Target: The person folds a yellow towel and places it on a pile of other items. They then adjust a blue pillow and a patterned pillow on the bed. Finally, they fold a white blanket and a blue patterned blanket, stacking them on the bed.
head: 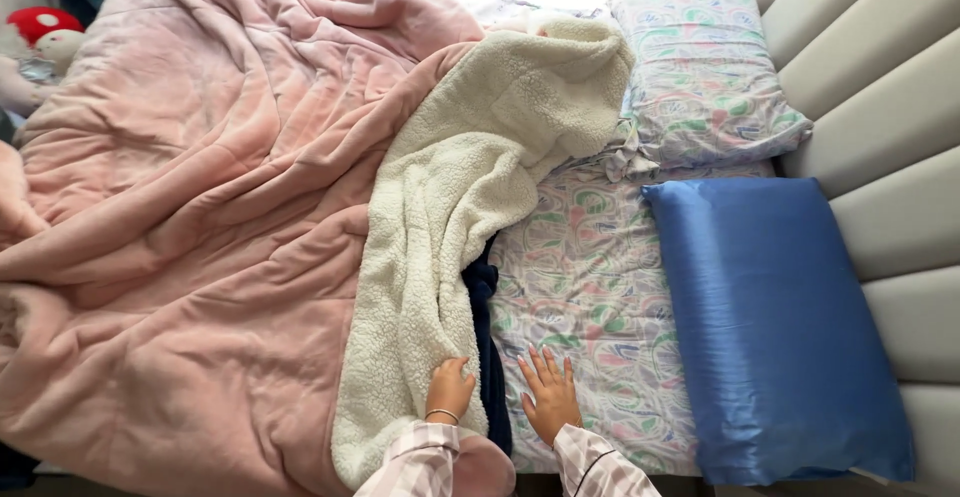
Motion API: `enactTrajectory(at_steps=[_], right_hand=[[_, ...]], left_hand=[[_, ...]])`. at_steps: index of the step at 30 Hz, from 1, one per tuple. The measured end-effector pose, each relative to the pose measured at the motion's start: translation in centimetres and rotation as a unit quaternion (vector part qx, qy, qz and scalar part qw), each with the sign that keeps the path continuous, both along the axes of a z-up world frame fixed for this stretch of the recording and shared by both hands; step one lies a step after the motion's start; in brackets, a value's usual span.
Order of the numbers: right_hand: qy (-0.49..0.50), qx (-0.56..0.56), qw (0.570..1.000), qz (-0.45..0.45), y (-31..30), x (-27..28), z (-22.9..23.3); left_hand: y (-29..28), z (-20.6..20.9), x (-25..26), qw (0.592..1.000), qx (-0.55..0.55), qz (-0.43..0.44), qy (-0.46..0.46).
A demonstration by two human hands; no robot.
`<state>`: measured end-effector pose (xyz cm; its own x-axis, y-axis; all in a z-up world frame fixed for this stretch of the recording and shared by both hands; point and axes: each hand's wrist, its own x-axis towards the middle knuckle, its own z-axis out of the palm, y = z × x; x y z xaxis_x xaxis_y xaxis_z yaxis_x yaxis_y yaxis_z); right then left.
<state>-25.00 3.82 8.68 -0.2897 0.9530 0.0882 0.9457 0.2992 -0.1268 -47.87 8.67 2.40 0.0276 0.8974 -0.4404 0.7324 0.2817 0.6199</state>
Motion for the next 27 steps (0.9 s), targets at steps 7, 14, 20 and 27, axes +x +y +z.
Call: enactTrajectory(at_steps=[7,14,20,27], right_hand=[[-0.039,0.027,0.999,-0.023,0.9,-0.4,1.9],[-0.038,0.03,0.994,-0.101,0.8,2.3,3.4],[-0.07,0.052,0.985,-0.147,2.8,6.9,6.2],[-0.028,0.151,0.967,-0.202,9.8,14.7,6.7]], left_hand=[[0.9,3.3,2.8,0.996,-0.044,-0.065,-0.04],[2.8,3.9,5.1,0.987,-0.05,-0.145,-0.056],[5.7,5.5,9.7,0.978,-0.054,-0.193,-0.057],[13.4,9.8,18.7,0.967,0.078,-0.239,-0.046]])
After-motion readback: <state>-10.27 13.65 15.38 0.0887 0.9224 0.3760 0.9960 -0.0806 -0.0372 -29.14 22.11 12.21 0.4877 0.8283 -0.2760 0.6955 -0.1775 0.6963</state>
